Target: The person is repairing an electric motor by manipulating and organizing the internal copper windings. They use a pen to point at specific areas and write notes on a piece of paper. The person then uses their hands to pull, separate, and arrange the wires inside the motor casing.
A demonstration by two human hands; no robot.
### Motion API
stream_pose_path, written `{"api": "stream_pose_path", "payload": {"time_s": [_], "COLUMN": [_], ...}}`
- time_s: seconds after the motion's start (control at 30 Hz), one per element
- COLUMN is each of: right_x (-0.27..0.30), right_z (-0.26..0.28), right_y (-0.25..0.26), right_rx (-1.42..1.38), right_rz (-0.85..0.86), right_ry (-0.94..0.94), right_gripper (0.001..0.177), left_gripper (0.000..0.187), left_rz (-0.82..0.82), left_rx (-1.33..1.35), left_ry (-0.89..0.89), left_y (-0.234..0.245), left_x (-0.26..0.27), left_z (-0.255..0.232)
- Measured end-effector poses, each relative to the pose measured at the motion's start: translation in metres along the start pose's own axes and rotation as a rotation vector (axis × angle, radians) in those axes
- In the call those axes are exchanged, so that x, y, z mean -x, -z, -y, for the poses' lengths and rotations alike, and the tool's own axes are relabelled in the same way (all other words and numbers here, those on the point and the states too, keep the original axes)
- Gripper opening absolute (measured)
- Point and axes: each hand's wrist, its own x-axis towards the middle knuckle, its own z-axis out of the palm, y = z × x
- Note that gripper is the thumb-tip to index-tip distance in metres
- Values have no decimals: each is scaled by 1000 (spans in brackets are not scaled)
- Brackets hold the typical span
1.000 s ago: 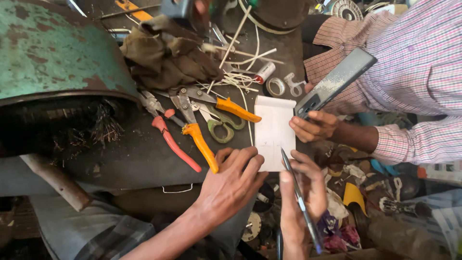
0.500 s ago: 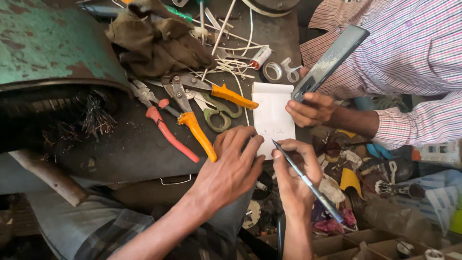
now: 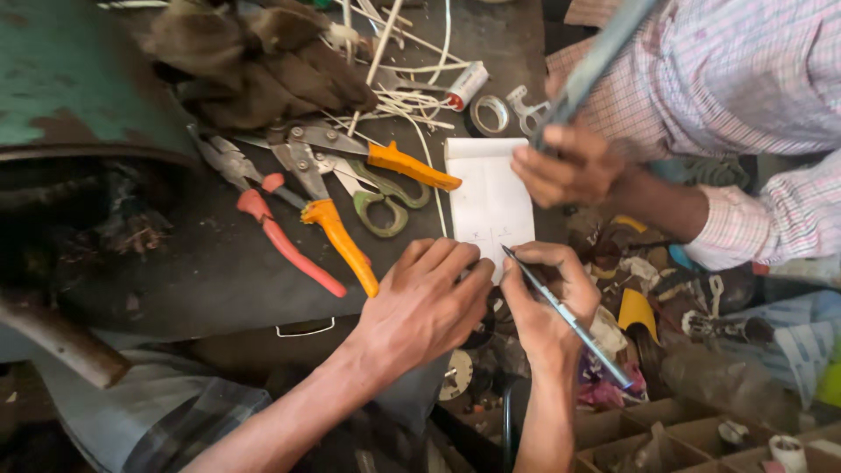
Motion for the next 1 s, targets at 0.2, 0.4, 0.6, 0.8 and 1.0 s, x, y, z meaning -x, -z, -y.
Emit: {"api": "stream_pose_path", "payload": {"time_s": [0.2,0.4,0.6,0.8,1.0], "right_x": [-8,-14,-14,-17,-17], "right_z": [2,-10,-9,-6,-6], "right_y": [4,4,3,4,3], "right_rx": [-58,27,123,168,132], "right_rz": [45,7,-5,29,26], "right_ry": [-1,20,70,173,165], "right_gripper": [21,22,23,24,23], "left_gripper": [35,37,38,41,41], "left_rz": [-43,15,56,77,86], "left_rx": [8,-33,-67,-72,-60], "left_ry": [-34,-24,-7,12,6], "left_y": [-3,-8,-12,-14,-14], "left_x": [-3,-7,-9,-9,-10], "left_z": [4,4,4,4,5]}}
